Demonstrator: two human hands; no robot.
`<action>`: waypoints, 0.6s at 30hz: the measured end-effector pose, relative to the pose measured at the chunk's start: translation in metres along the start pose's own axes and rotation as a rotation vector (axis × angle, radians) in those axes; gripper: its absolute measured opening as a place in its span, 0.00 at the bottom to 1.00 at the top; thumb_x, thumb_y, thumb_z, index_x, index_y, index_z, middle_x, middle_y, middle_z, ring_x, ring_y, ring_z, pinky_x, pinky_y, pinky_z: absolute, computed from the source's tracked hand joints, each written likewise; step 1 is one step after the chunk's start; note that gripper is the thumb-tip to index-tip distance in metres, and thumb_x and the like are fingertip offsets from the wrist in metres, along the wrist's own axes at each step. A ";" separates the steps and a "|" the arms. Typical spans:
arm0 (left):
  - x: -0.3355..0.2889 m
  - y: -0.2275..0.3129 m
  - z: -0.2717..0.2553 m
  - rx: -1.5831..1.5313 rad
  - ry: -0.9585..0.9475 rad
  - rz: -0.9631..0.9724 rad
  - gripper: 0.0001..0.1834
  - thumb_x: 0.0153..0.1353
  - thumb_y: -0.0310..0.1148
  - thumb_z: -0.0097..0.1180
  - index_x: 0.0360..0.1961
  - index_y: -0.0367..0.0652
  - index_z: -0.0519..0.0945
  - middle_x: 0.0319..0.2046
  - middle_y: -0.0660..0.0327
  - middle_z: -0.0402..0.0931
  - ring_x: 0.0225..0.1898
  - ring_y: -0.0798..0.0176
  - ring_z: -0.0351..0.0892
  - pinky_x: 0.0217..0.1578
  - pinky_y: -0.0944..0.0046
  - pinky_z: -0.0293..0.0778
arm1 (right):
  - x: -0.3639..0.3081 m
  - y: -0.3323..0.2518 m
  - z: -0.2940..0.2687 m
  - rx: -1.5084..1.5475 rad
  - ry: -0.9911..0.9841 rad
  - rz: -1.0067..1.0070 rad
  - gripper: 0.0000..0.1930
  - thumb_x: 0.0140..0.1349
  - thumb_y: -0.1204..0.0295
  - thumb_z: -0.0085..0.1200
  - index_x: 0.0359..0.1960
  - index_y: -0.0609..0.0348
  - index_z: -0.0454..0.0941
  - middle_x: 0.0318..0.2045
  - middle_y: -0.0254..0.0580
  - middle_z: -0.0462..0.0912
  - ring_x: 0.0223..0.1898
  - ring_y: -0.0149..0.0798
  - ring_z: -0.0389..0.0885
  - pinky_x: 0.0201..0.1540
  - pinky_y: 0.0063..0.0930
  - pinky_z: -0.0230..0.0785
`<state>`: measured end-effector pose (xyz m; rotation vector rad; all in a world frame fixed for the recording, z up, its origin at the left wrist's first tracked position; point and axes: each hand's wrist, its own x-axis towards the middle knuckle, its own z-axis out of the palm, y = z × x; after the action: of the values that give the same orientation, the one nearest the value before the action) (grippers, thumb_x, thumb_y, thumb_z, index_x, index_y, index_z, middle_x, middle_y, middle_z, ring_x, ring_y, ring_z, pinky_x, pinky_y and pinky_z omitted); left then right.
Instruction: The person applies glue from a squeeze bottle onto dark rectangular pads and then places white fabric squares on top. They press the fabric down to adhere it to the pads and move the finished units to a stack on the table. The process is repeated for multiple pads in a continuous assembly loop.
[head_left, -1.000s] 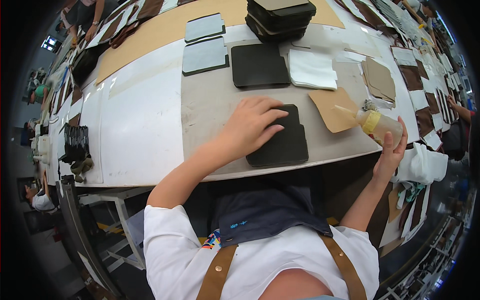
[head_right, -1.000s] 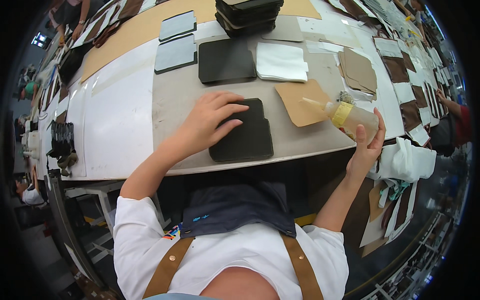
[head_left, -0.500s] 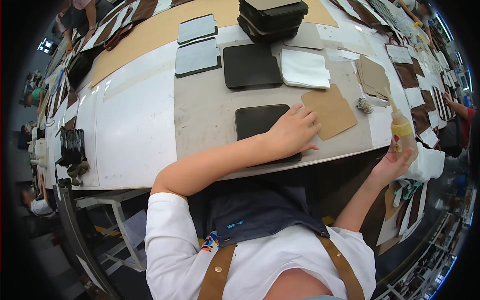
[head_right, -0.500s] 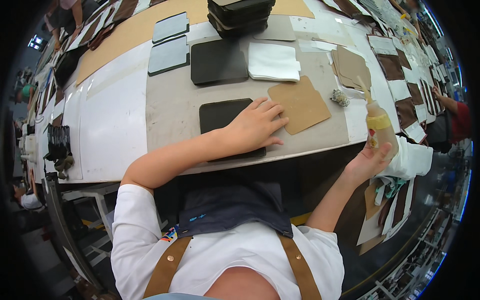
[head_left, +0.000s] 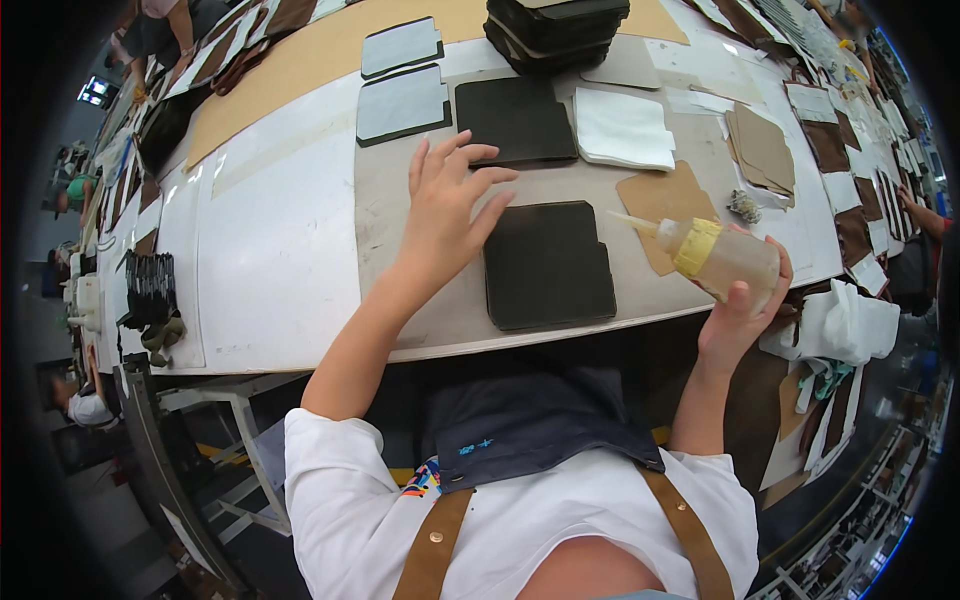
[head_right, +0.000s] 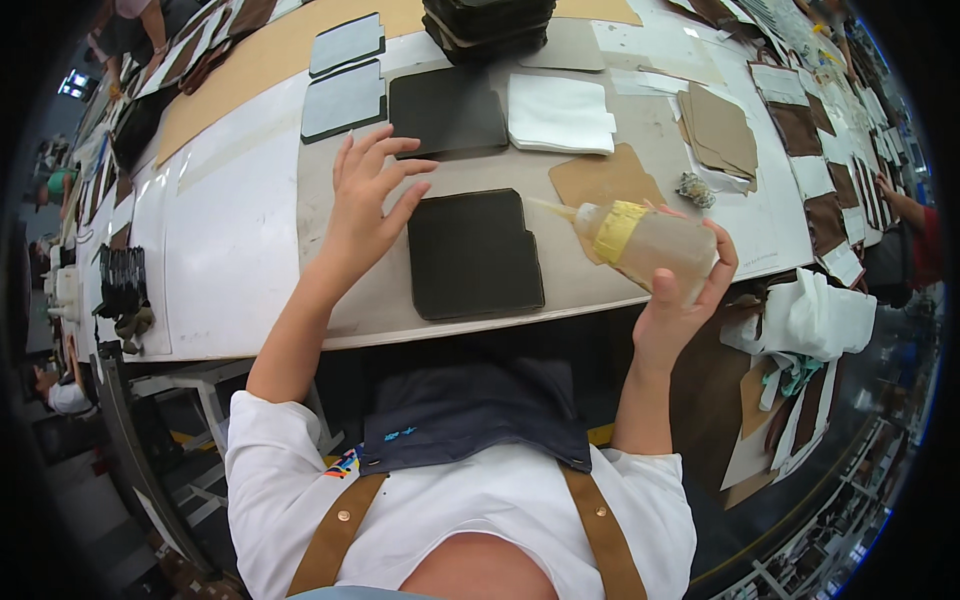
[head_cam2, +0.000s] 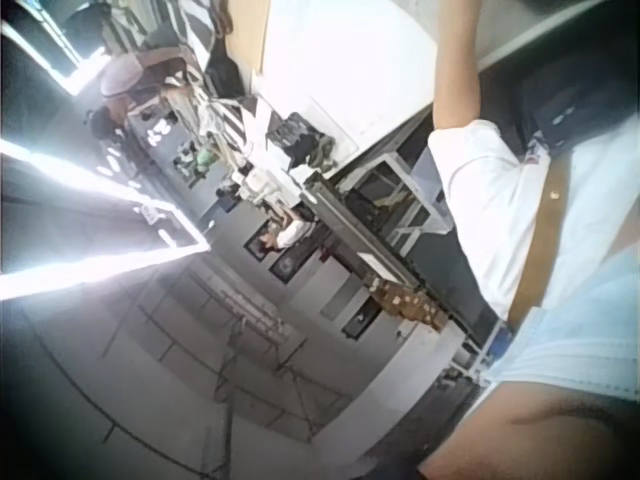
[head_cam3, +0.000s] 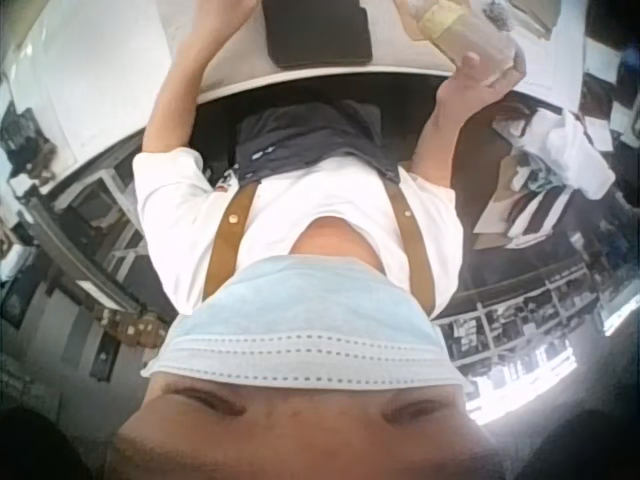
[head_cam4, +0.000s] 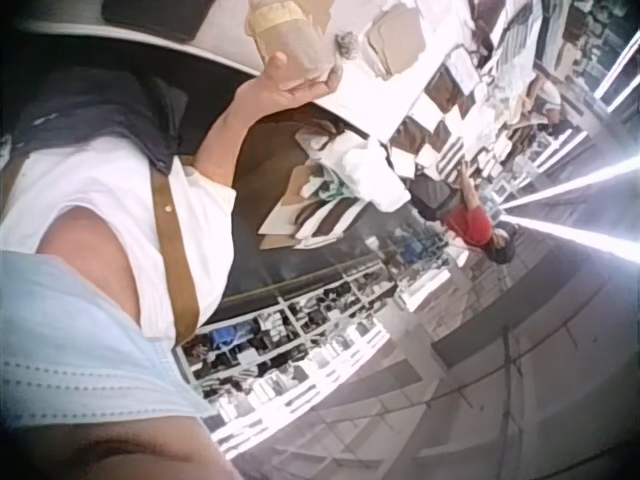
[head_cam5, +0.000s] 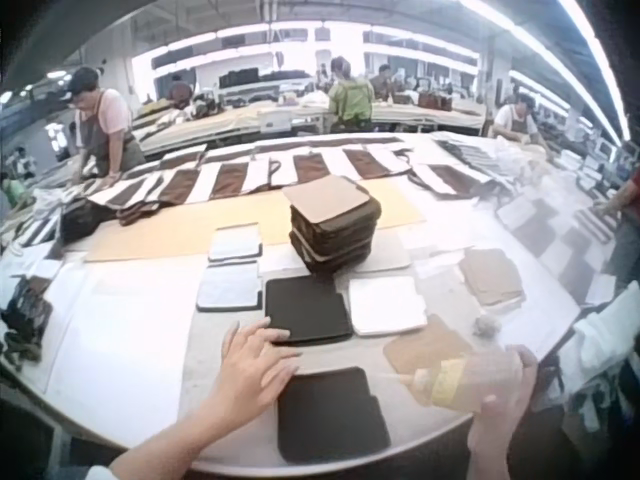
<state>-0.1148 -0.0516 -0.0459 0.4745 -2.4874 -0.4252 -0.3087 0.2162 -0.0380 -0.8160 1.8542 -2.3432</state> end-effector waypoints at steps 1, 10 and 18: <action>-0.003 -0.004 0.001 -0.010 0.017 -0.014 0.09 0.66 0.33 0.61 0.45 0.51 0.87 0.55 0.62 0.78 0.68 0.51 0.66 0.73 0.40 0.45 | -0.003 0.002 0.005 -0.011 -0.019 -0.013 0.44 0.55 0.53 0.74 0.66 0.56 0.61 0.57 0.60 0.78 0.61 0.53 0.78 0.64 0.46 0.72; -0.010 -0.021 0.005 -0.056 0.127 -0.087 0.09 0.66 0.29 0.59 0.44 0.52 0.87 0.51 0.65 0.80 0.64 0.54 0.70 0.72 0.41 0.47 | -0.016 0.006 0.021 -0.167 -0.077 -0.129 0.43 0.57 0.54 0.73 0.65 0.62 0.61 0.56 0.53 0.76 0.60 0.50 0.78 0.66 0.44 0.71; -0.010 -0.024 0.005 -0.051 0.145 -0.093 0.08 0.66 0.29 0.59 0.44 0.51 0.87 0.51 0.65 0.81 0.64 0.55 0.70 0.72 0.42 0.47 | -0.018 0.007 0.024 -0.191 -0.110 -0.179 0.40 0.60 0.57 0.72 0.65 0.62 0.61 0.55 0.54 0.77 0.60 0.51 0.79 0.66 0.46 0.70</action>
<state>-0.1039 -0.0675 -0.0638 0.5813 -2.3167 -0.4724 -0.2849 0.1989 -0.0477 -1.1514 2.0604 -2.1868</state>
